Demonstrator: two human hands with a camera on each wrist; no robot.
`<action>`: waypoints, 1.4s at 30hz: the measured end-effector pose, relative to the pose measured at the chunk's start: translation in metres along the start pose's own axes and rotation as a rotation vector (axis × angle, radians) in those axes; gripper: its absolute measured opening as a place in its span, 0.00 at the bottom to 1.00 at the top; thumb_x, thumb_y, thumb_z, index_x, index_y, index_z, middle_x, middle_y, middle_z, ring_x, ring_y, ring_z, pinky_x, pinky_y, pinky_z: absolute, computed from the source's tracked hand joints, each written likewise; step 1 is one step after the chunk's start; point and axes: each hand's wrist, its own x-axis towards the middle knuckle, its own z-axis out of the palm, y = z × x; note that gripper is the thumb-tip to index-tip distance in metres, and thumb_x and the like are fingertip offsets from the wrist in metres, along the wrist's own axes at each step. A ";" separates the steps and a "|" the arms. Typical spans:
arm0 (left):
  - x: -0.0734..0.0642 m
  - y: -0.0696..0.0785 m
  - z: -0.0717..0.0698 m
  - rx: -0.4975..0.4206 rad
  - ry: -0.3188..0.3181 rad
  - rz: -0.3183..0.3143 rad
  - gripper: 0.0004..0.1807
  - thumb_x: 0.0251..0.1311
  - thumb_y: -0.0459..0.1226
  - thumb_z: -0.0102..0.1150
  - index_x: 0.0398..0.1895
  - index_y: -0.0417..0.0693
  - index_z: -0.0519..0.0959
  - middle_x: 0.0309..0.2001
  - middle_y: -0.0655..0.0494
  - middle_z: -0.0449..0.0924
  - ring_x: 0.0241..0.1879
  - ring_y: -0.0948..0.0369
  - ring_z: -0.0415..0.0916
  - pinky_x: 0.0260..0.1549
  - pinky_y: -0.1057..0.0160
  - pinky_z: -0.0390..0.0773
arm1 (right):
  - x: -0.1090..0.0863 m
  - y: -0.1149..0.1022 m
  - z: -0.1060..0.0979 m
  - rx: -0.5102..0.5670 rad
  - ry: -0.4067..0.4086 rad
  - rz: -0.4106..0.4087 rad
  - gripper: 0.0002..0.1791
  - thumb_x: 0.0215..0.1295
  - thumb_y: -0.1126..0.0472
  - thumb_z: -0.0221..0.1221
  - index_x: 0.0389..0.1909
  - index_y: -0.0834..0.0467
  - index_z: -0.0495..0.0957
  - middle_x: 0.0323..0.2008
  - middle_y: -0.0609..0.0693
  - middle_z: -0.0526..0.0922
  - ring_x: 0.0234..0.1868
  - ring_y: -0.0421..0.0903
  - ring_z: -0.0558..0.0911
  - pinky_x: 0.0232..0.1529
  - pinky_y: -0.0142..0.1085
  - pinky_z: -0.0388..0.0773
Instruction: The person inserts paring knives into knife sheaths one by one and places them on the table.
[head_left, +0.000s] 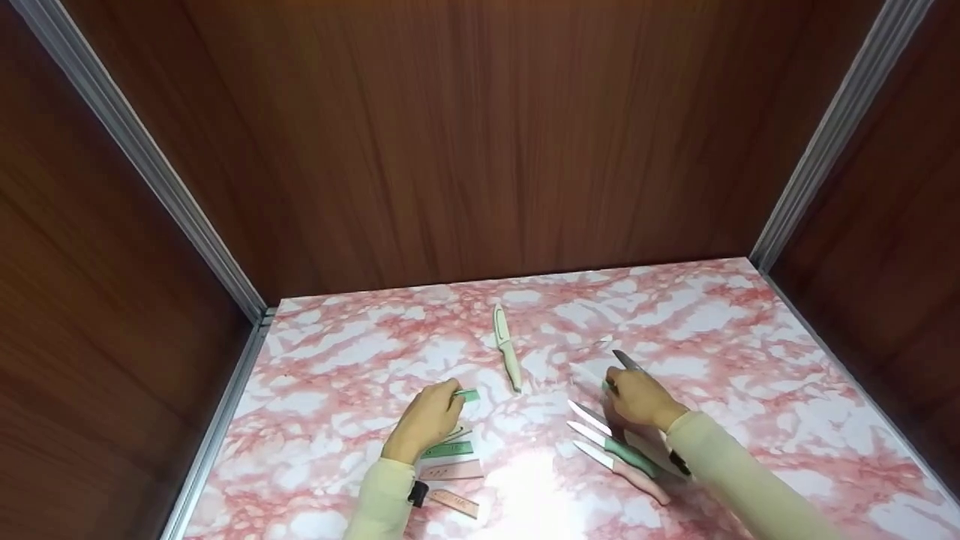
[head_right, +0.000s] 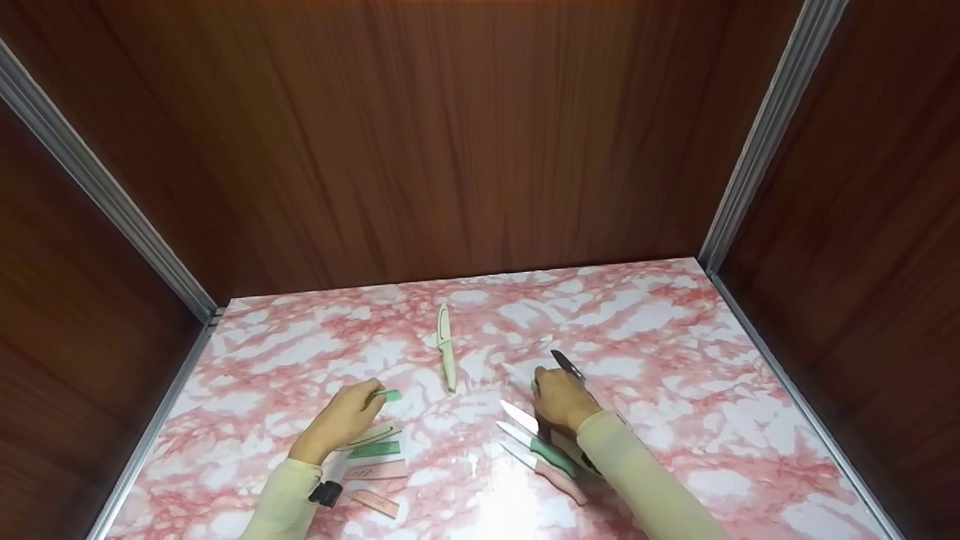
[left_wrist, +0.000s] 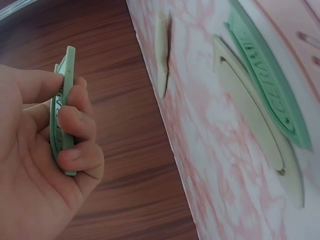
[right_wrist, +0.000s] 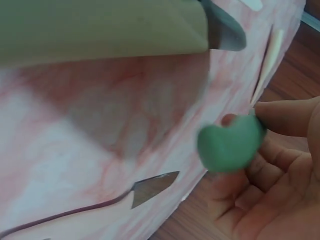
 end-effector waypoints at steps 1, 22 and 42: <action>0.000 0.001 0.001 -0.011 -0.005 0.000 0.10 0.70 0.39 0.45 0.29 0.52 0.70 0.21 0.62 0.66 0.21 0.65 0.63 0.23 0.65 0.67 | 0.000 -0.001 0.000 0.000 0.010 -0.001 0.07 0.60 0.70 0.56 0.25 0.59 0.70 0.19 0.45 0.69 0.21 0.44 0.70 0.28 0.41 0.70; 0.011 0.022 0.009 -0.155 -0.067 0.010 0.09 0.72 0.40 0.43 0.33 0.53 0.72 0.19 0.61 0.64 0.15 0.66 0.59 0.17 0.67 0.62 | 0.005 -0.034 -0.009 0.099 0.131 -0.038 0.05 0.66 0.61 0.56 0.31 0.54 0.77 0.12 0.34 0.64 0.11 0.32 0.59 0.42 0.45 0.73; 0.011 0.033 0.019 -0.193 -0.118 0.059 0.12 0.72 0.39 0.41 0.29 0.50 0.69 0.18 0.62 0.60 0.14 0.67 0.54 0.16 0.69 0.58 | 0.010 -0.068 -0.015 0.146 0.097 -0.151 0.10 0.63 0.57 0.58 0.22 0.45 0.77 0.13 0.31 0.65 0.14 0.30 0.61 0.21 0.29 0.64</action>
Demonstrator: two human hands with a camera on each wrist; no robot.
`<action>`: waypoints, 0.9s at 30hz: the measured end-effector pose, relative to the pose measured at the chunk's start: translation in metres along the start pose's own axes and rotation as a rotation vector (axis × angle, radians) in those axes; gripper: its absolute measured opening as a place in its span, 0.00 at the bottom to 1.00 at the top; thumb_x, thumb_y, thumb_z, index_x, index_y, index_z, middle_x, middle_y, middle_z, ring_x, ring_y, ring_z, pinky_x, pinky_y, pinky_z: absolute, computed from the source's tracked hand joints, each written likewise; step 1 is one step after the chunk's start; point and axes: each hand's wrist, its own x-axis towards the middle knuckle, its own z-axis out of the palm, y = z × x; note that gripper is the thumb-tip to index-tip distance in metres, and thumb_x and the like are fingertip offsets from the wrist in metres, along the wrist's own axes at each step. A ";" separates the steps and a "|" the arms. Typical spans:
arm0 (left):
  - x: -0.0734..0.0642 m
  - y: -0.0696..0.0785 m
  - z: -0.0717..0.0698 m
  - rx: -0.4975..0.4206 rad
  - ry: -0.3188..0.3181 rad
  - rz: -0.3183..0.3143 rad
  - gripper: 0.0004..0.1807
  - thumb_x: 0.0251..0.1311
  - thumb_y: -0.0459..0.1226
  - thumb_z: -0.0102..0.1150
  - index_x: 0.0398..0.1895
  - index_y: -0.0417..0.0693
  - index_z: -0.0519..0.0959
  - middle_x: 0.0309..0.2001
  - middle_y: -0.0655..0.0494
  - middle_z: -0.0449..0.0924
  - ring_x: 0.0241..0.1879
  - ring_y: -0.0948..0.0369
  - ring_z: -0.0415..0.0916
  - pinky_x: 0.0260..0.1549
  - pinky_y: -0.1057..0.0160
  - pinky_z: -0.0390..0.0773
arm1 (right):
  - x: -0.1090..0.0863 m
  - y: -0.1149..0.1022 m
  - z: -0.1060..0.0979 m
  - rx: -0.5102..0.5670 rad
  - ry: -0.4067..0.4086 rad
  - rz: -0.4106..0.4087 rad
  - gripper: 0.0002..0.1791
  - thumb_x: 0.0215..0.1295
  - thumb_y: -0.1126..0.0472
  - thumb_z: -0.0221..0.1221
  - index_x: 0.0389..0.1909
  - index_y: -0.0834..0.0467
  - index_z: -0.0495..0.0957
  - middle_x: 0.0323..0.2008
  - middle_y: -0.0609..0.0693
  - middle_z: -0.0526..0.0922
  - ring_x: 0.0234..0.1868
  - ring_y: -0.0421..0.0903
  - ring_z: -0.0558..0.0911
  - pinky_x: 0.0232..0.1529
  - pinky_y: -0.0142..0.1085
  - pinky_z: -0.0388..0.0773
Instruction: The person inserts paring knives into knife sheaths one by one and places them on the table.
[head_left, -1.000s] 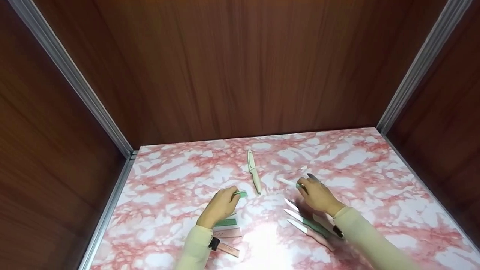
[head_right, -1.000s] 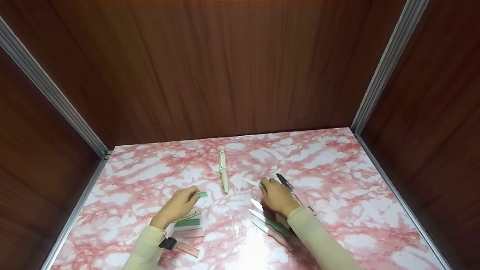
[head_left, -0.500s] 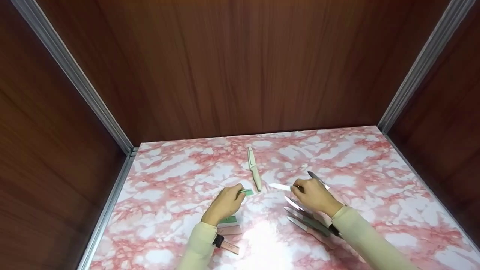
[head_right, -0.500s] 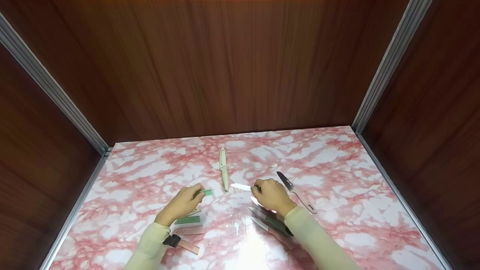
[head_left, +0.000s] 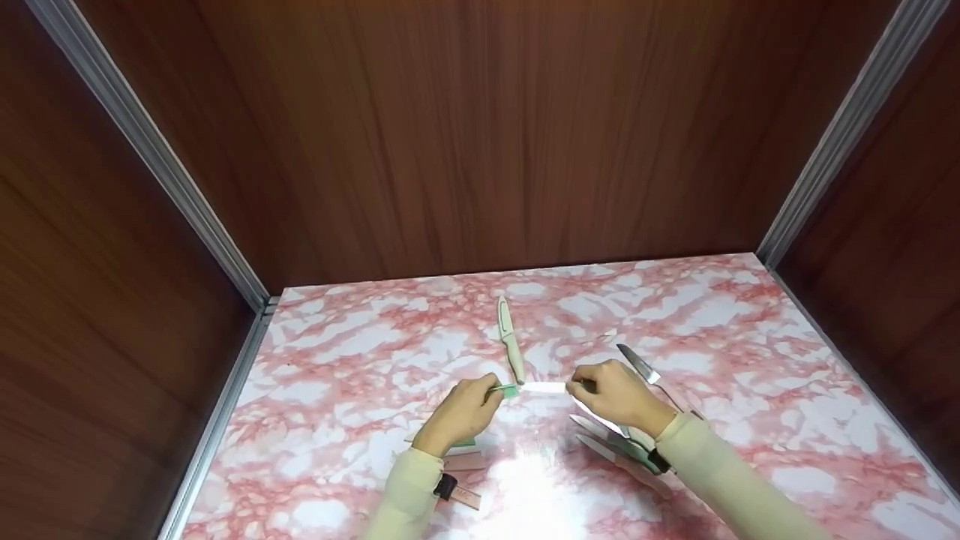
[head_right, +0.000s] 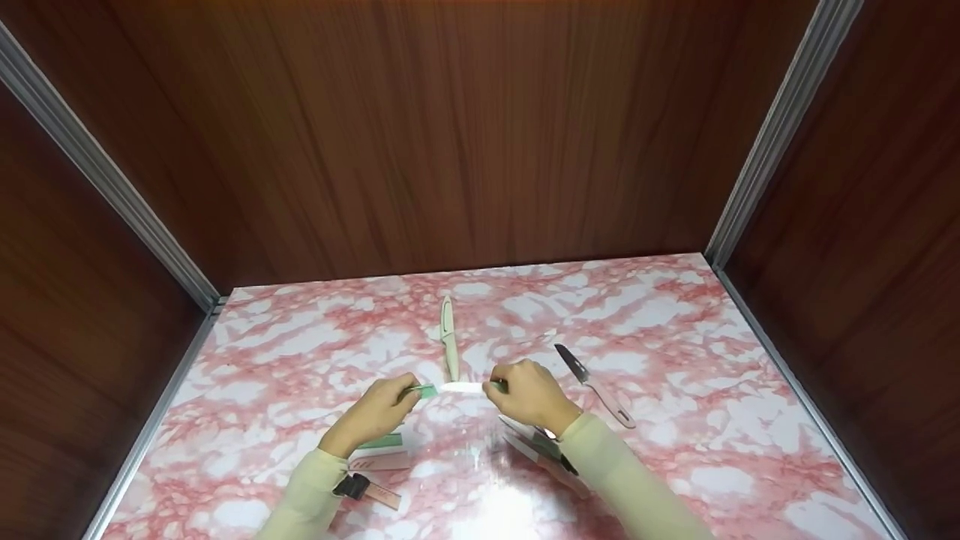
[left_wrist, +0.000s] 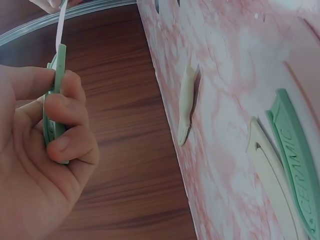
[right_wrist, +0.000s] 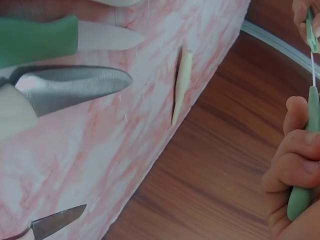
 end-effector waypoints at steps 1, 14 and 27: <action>0.000 0.000 0.000 0.001 0.002 0.003 0.12 0.72 0.39 0.42 0.29 0.50 0.69 0.18 0.62 0.60 0.14 0.67 0.54 0.17 0.69 0.59 | 0.000 0.000 0.001 -0.001 0.000 -0.002 0.10 0.63 0.57 0.58 0.22 0.46 0.78 0.13 0.31 0.66 0.15 0.30 0.63 0.21 0.29 0.65; -0.001 0.001 0.002 0.037 0.014 0.020 0.12 0.72 0.38 0.42 0.27 0.51 0.67 0.18 0.64 0.59 0.15 0.68 0.54 0.16 0.70 0.58 | -0.003 -0.001 0.002 0.037 -0.001 -0.017 0.09 0.62 0.59 0.59 0.23 0.50 0.79 0.13 0.32 0.65 0.14 0.29 0.61 0.19 0.29 0.63; -0.001 0.004 0.003 0.039 0.002 0.015 0.11 0.72 0.39 0.42 0.29 0.51 0.69 0.19 0.63 0.61 0.15 0.68 0.56 0.17 0.69 0.60 | -0.002 -0.004 0.000 0.047 -0.025 -0.038 0.08 0.62 0.60 0.59 0.24 0.48 0.79 0.12 0.31 0.65 0.13 0.29 0.58 0.18 0.28 0.60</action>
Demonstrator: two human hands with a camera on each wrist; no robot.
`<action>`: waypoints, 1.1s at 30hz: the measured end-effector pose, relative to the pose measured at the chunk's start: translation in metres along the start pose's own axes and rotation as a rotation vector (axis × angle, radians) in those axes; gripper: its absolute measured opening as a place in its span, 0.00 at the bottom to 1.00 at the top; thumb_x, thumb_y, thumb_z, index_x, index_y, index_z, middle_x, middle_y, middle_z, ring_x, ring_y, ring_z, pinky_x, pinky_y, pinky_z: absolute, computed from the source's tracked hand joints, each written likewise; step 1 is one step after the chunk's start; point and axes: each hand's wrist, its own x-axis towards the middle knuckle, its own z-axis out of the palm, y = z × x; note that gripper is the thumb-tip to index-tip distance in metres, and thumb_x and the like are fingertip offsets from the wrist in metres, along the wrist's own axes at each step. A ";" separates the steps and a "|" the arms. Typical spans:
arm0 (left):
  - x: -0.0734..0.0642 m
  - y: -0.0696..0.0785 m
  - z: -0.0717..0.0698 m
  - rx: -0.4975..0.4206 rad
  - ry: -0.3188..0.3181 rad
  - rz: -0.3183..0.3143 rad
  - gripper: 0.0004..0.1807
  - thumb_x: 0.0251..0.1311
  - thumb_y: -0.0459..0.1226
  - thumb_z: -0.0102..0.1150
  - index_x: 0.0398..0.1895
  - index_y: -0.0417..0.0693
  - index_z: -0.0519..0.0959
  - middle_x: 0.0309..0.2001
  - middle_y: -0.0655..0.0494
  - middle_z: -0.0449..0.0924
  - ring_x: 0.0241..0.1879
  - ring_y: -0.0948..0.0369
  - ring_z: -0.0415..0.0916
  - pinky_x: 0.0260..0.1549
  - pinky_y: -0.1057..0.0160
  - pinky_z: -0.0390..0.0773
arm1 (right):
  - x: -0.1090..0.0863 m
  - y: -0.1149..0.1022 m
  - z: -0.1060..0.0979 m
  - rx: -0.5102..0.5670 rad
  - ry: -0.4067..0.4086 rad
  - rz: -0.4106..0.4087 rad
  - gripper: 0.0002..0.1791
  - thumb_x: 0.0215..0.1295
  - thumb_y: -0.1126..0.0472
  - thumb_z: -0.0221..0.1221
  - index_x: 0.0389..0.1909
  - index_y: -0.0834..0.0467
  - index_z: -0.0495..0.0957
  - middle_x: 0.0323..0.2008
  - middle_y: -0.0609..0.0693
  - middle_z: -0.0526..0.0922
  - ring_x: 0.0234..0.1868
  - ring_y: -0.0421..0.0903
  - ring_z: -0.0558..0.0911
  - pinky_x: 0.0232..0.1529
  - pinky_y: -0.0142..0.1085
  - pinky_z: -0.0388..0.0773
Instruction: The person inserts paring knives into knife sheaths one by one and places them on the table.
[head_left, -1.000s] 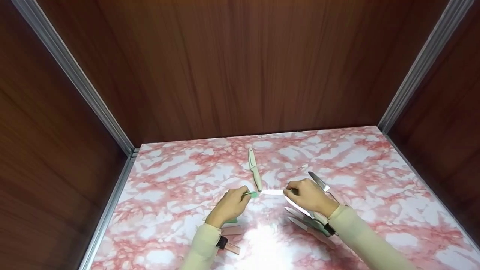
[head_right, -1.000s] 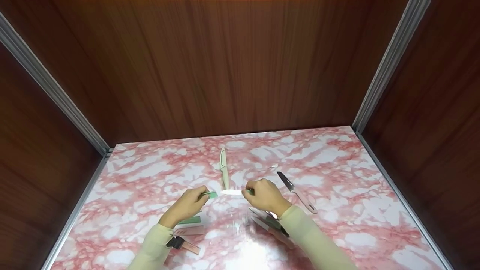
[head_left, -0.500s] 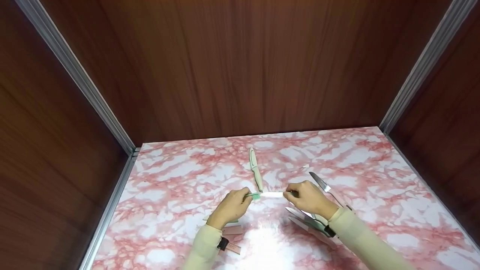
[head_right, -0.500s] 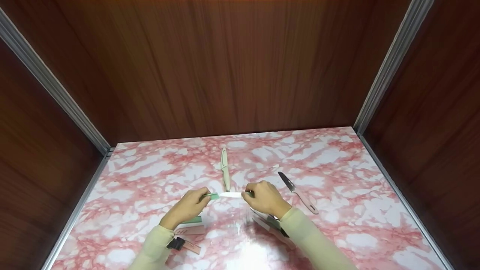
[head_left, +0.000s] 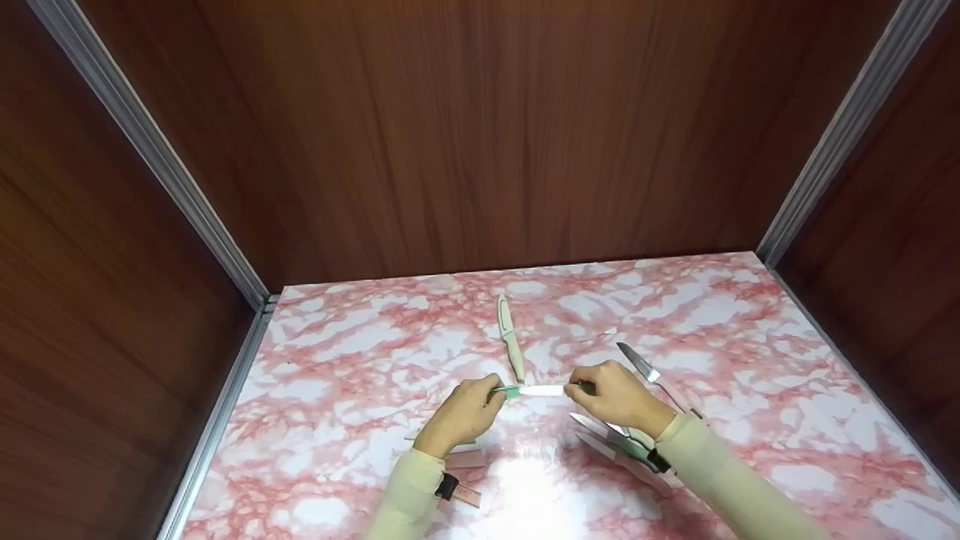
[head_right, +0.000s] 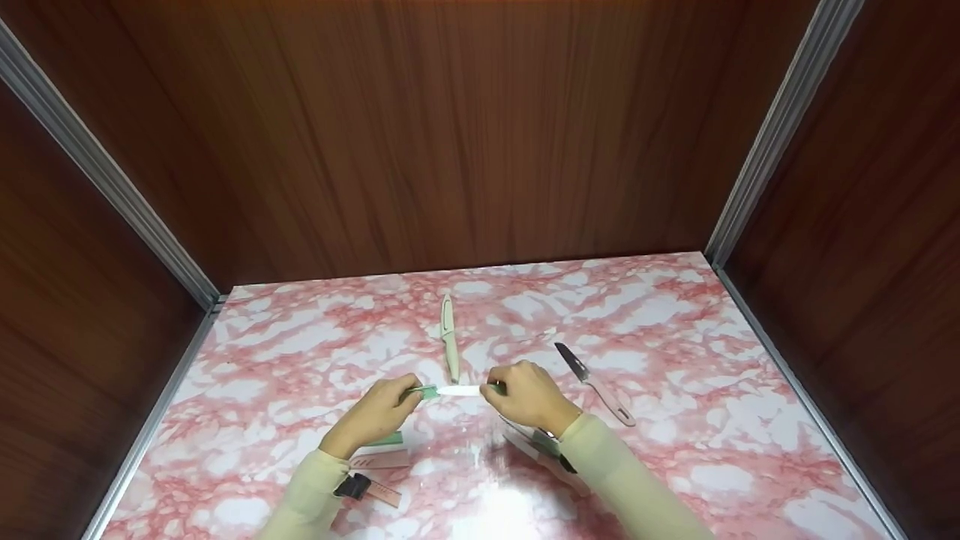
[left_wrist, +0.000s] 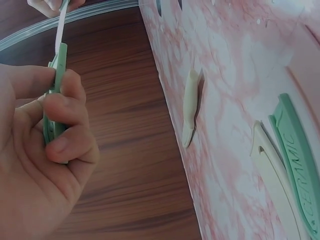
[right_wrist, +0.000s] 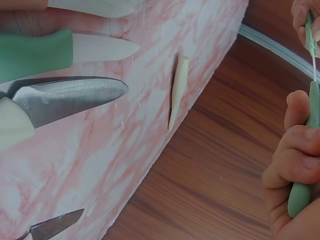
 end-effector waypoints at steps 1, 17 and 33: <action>0.000 0.000 0.000 -0.002 0.001 0.001 0.11 0.72 0.39 0.41 0.30 0.51 0.69 0.19 0.63 0.61 0.15 0.68 0.56 0.17 0.69 0.60 | 0.000 0.000 0.000 0.000 -0.002 -0.002 0.08 0.63 0.60 0.59 0.24 0.48 0.79 0.12 0.31 0.64 0.13 0.29 0.58 0.18 0.28 0.60; -0.001 0.004 -0.001 -0.038 -0.009 0.022 0.11 0.71 0.39 0.43 0.32 0.48 0.73 0.19 0.64 0.61 0.15 0.68 0.56 0.17 0.69 0.60 | 0.004 -0.002 -0.007 0.106 -0.058 -0.120 0.15 0.65 0.61 0.59 0.17 0.46 0.77 0.13 0.32 0.65 0.14 0.27 0.57 0.17 0.25 0.59; -0.003 0.006 0.004 -0.047 0.007 0.037 0.11 0.70 0.38 0.44 0.31 0.46 0.74 0.19 0.64 0.61 0.16 0.68 0.56 0.19 0.69 0.59 | 0.006 -0.005 -0.001 0.101 -0.059 -0.216 0.24 0.63 0.64 0.58 0.10 0.48 0.61 0.12 0.34 0.53 0.15 0.27 0.51 0.17 0.22 0.48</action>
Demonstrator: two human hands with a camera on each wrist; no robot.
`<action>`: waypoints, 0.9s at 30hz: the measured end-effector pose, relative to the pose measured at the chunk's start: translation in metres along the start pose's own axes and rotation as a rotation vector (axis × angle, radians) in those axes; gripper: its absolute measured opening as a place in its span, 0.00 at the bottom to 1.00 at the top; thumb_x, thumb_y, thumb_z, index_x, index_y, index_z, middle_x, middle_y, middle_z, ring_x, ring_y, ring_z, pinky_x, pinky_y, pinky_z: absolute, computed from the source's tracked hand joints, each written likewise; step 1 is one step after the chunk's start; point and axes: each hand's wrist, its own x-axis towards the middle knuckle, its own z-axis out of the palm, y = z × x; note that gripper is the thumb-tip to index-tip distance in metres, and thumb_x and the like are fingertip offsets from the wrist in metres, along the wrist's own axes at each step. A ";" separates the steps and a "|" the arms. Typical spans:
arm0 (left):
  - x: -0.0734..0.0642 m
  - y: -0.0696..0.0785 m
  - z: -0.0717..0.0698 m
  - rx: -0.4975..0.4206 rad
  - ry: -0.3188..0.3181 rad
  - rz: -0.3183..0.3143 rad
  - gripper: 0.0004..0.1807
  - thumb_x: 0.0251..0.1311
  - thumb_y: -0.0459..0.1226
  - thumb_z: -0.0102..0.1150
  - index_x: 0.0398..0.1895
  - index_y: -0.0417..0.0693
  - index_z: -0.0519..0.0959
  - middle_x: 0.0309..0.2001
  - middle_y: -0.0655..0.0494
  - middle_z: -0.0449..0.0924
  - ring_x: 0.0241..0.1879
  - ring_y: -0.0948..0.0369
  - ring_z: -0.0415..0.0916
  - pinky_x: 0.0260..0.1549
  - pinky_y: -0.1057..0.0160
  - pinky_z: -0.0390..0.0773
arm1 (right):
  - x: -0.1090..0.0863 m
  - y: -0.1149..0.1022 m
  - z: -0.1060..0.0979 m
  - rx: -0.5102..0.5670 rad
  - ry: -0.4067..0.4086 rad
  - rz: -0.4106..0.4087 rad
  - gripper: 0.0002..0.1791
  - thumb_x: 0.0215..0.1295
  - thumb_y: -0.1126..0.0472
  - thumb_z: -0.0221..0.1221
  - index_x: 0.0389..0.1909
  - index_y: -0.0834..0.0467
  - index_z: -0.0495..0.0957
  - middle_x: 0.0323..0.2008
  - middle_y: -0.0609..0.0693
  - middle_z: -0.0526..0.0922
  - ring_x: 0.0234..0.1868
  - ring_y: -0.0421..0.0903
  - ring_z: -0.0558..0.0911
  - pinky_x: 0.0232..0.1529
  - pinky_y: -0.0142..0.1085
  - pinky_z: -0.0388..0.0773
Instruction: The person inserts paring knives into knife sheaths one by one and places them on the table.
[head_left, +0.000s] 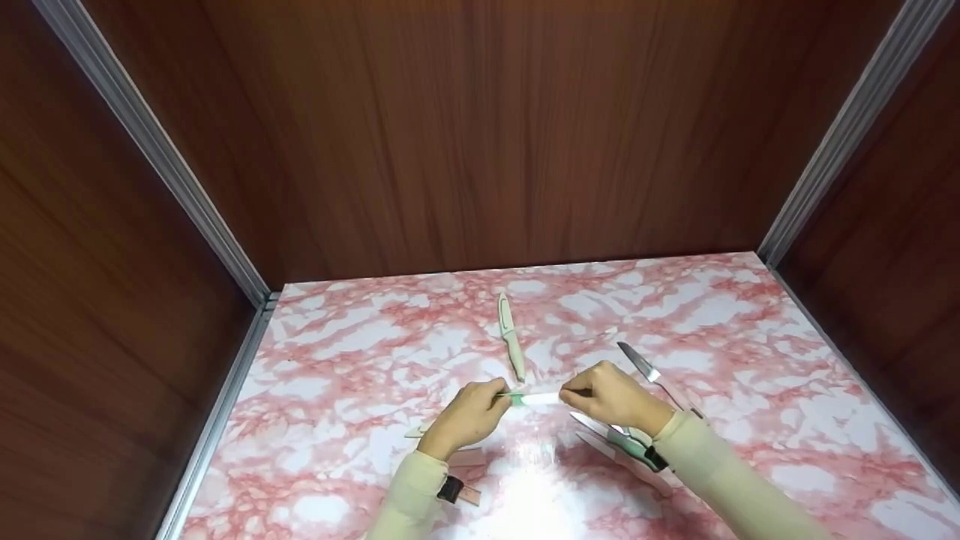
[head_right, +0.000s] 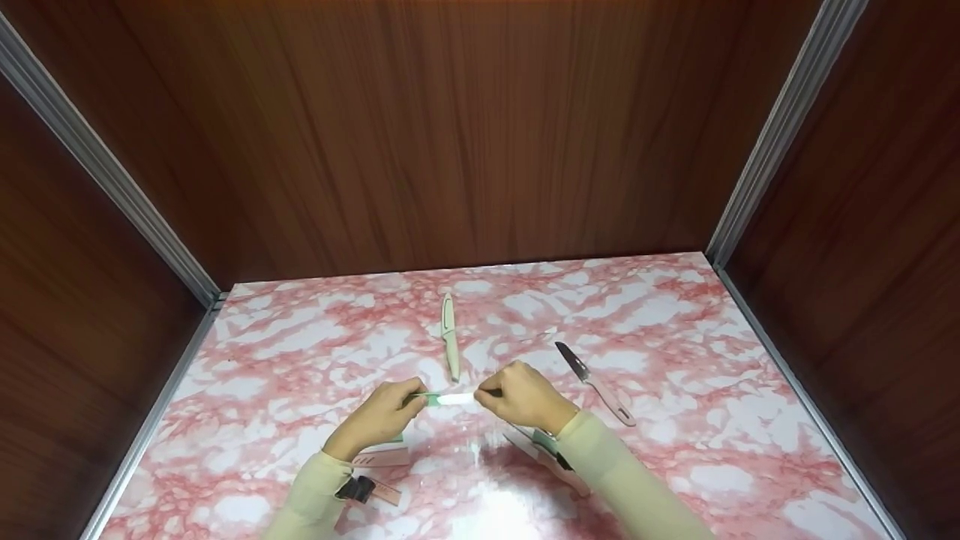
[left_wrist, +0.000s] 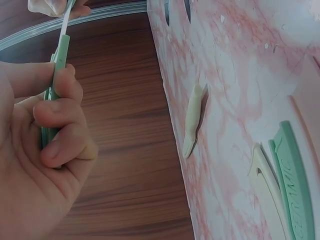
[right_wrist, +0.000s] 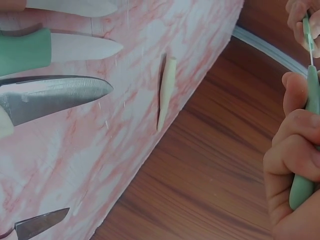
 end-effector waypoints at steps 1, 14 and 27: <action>0.000 0.000 0.000 -0.006 -0.001 -0.001 0.11 0.70 0.38 0.44 0.32 0.46 0.74 0.18 0.64 0.61 0.16 0.68 0.56 0.19 0.69 0.59 | 0.000 0.000 0.000 -0.002 0.001 -0.004 0.24 0.63 0.65 0.58 0.10 0.48 0.61 0.12 0.34 0.53 0.15 0.27 0.51 0.18 0.22 0.48; -0.001 -0.001 0.005 -0.021 0.002 -0.002 0.11 0.71 0.38 0.43 0.30 0.51 0.73 0.20 0.64 0.62 0.18 0.68 0.58 0.20 0.69 0.62 | 0.001 -0.001 0.001 0.034 -0.034 0.020 0.26 0.64 0.65 0.57 0.10 0.48 0.58 0.12 0.34 0.50 0.15 0.28 0.48 0.17 0.23 0.46; 0.001 0.000 0.005 -0.004 0.015 -0.001 0.11 0.71 0.38 0.44 0.29 0.50 0.73 0.19 0.65 0.62 0.18 0.68 0.58 0.21 0.68 0.62 | 0.004 -0.001 0.002 0.018 -0.019 -0.007 0.25 0.63 0.65 0.58 0.09 0.47 0.62 0.11 0.33 0.52 0.13 0.26 0.50 0.14 0.22 0.47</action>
